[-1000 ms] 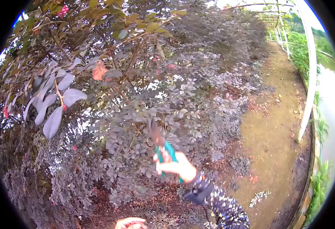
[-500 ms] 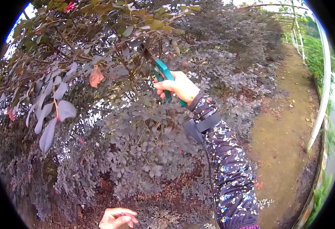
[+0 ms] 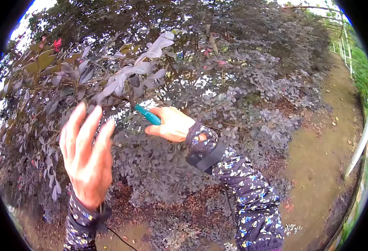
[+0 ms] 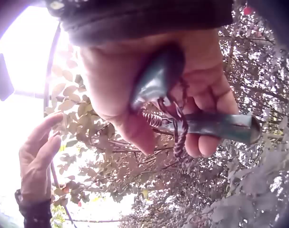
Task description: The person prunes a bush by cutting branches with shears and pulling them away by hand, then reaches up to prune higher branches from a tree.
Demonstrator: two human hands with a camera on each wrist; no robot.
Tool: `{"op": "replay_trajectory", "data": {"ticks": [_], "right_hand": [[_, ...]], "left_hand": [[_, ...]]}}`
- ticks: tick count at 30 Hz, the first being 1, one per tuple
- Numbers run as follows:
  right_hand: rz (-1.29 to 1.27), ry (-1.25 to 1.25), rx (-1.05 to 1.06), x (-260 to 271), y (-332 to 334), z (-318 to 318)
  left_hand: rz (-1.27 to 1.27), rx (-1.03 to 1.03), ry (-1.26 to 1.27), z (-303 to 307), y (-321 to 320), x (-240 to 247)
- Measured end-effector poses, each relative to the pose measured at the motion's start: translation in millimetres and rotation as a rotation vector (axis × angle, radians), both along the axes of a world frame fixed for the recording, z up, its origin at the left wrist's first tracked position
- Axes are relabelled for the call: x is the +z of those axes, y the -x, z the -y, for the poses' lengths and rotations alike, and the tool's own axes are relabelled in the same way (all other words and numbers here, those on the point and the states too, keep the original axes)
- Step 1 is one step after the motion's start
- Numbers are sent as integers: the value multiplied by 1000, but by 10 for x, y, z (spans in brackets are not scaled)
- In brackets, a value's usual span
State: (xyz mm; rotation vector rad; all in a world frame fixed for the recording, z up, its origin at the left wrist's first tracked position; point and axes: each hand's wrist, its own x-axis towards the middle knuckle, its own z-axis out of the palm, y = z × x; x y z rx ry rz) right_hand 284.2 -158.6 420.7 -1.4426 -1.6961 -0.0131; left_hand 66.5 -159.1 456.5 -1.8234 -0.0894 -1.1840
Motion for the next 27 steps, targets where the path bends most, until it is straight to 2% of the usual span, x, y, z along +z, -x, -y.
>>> {"op": "replay_trajectory", "data": {"ticks": [3,6,7,9,10,12,13,14,15,17,18,27], "right_hand": [[-107,-9,65,-70,-36,-119],[-393,46,250,-77,-94,-169],[-397,41,253,-97,-81,-160],[-797,31,530,-208,14,-167],[-922,102,654,-303,55,-193],[-1000,185,824,-440,178,-227],[-1040,219,887,-449,22,-190],[-1056,205,991,-469,20,-198],[-1064,201,994,-469,49,-201],[-1236,167,1220,-437,101,-215],[-1223,147,1282,-429,92,-239],[-1287,165,1488,-311,134,-243]], "left_hand": [[63,150,-246,-222,-227,478],[-27,193,-195,-471,-309,774],[-24,201,-207,-486,-335,852],[-43,202,-227,-511,-327,980],[-36,182,-246,-509,-333,1016],[-22,126,-304,-515,-362,1049],[-29,128,-291,-427,-580,1080],[-26,128,-290,-378,-624,1064],[-23,129,-284,-334,-644,1050],[-21,125,-274,-333,-657,1068],[-12,121,-269,-327,-652,1093],[-4,157,-285,-219,-580,1131]]}}
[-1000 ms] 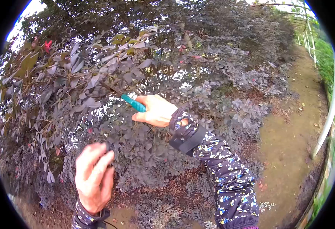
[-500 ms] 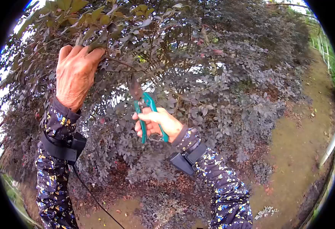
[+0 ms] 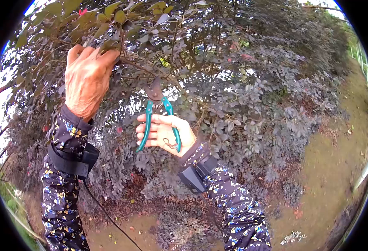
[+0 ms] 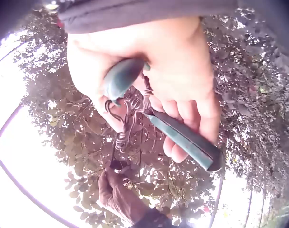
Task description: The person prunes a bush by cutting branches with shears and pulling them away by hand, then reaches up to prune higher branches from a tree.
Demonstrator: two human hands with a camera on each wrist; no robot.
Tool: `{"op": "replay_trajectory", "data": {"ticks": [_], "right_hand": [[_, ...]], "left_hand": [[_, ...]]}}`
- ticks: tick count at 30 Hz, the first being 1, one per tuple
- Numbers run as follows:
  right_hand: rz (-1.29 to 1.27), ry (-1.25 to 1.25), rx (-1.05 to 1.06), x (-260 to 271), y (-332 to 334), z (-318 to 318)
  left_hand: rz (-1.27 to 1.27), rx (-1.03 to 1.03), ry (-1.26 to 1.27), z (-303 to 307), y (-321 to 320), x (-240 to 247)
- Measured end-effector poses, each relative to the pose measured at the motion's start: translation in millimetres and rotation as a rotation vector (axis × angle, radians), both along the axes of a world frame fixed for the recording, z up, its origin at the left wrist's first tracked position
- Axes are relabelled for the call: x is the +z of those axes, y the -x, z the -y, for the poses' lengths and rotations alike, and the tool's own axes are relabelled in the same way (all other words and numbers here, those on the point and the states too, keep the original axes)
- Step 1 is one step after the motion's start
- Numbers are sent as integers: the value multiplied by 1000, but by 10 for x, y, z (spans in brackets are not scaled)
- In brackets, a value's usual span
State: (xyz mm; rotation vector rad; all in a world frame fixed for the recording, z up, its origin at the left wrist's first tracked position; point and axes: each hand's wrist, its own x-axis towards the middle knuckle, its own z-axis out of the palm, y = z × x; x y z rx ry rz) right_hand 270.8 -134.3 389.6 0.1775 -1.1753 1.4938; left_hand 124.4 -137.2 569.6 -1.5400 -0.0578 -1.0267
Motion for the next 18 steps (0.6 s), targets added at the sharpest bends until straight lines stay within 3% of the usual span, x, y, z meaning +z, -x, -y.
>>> {"op": "replay_trajectory", "data": {"ticks": [10,14,18], "right_hand": [[-230,-49,22,197,5,-10],[-237,-42,26,122,-123,-133],[-149,46,-119,-47,-140,-37]], "left_hand": [[-9,-31,-1,212,68,36],[4,-42,38,75,-29,85],[7,-69,45,-1,46,50]]}}
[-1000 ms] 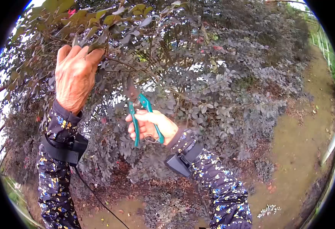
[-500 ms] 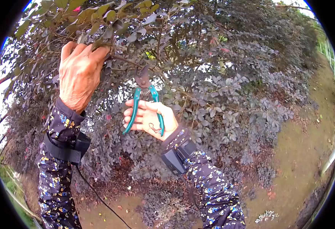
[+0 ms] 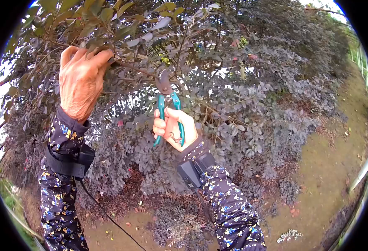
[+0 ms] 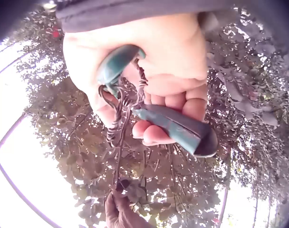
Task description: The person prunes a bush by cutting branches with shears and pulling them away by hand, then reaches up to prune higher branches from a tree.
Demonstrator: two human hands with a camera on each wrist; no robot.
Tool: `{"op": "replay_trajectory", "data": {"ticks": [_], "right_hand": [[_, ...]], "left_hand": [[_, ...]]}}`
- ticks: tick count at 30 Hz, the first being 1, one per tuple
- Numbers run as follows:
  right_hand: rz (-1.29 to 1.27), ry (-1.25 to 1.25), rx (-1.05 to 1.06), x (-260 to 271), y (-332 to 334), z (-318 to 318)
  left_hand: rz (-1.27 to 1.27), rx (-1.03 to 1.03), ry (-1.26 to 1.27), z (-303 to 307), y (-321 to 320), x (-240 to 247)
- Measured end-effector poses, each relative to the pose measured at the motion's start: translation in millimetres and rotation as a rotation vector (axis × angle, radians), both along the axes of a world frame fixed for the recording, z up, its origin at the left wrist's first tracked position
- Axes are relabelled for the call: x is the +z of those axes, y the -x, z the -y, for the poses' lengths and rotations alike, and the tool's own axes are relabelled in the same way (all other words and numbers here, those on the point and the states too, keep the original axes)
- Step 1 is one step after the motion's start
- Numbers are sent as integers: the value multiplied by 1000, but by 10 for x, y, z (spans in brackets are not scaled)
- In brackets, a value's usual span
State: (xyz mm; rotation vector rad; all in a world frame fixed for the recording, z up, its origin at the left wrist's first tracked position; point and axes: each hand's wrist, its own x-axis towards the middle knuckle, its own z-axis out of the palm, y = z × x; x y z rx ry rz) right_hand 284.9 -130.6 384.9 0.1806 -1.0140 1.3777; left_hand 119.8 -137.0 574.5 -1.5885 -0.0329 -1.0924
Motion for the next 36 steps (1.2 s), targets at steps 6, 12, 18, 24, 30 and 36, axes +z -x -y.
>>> {"op": "replay_trajectory", "data": {"ticks": [6,12,18,24,30,36], "right_hand": [[-35,13,-71,-245,60,200],[251,241,-385,-238,286,249],[195,94,-299,-573,463,114],[359,202,-256,-900,519,6],[404,265,-258,-1024,495,-33],[412,286,-205,-1018,509,-46]], "left_hand": [[-6,7,179,-90,153,-99],[46,-116,213,-255,318,-238],[259,-240,128,-269,509,-106],[554,-259,321,-557,1137,-91],[629,18,542,-1050,2012,-524],[483,163,888,-1516,2384,-1288]]}}
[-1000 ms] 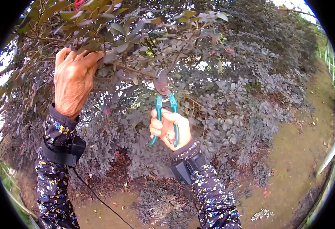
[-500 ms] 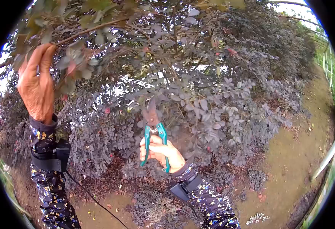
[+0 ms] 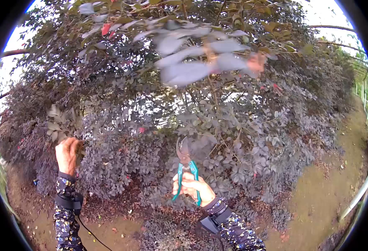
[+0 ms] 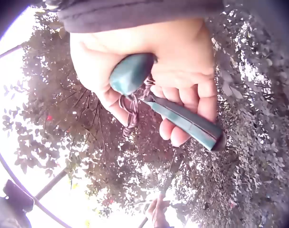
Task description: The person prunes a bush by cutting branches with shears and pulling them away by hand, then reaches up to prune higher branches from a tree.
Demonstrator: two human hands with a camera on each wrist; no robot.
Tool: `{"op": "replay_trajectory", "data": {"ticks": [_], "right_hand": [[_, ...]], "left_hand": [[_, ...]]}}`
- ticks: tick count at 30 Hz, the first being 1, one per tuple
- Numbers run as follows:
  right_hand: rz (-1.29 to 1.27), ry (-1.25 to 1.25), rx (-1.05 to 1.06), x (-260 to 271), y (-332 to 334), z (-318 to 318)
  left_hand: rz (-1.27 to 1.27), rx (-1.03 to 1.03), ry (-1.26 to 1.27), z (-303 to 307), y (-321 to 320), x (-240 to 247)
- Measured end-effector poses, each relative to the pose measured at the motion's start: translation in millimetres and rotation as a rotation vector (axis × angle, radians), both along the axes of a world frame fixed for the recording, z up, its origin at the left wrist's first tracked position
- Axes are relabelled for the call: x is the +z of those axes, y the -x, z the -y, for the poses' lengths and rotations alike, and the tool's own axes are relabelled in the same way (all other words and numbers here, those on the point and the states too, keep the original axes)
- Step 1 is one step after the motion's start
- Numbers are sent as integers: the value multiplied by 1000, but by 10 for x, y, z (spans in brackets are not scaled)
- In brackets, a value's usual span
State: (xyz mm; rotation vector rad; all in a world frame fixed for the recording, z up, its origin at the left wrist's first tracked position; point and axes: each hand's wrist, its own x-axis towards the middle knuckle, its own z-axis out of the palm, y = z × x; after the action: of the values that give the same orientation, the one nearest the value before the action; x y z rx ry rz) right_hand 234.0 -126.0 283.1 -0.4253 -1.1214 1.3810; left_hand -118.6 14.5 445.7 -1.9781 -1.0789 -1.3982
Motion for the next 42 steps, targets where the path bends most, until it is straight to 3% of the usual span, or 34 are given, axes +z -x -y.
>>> {"op": "replay_trajectory", "data": {"ticks": [1,4,7,8,12,16,21,22,25,26,28,30,31,34,37,38,40,42], "right_hand": [[10,-3,-3,22,14,5],[35,-1,-2,138,72,46],[51,-42,26,233,127,63],[59,-69,35,286,154,76],[116,-95,9,446,242,180],[90,-89,50,484,256,190],[99,-32,29,369,186,175],[95,-21,25,343,176,179],[63,28,3,282,154,186],[57,50,-16,279,152,182],[38,58,1,220,117,156],[33,31,41,169,78,218],[33,32,45,143,71,233],[30,45,71,144,79,258],[53,41,101,111,109,292],[48,41,104,96,114,306],[73,68,123,90,129,309],[55,70,128,86,180,311]], "left_hand": [[143,-92,204,-103,23,-145],[95,-244,433,-476,52,-466],[-162,-146,508,-262,-164,-432],[-178,-219,509,-318,-178,-472],[-200,-244,156,-156,-432,-183],[-193,-285,-98,122,-755,538],[-288,-426,-621,1038,-1241,1308],[-315,-358,-721,1240,-1278,1445],[-145,-409,-1019,1450,-1339,1927],[-62,-357,-925,1521,-1341,2042],[-135,-457,-1014,1499,-1441,2367],[-99,-412,-676,1968,-1725,2379],[-227,-283,-1099,1834,-1823,2546],[-473,-97,-1114,1773,-2115,2856],[-567,-116,-1307,1734,-2349,2973],[-605,-39,-1202,1737,-2392,2993],[-541,103,-1371,1572,-2439,3103],[-631,414,-1346,1392,-2302,3242]]}}
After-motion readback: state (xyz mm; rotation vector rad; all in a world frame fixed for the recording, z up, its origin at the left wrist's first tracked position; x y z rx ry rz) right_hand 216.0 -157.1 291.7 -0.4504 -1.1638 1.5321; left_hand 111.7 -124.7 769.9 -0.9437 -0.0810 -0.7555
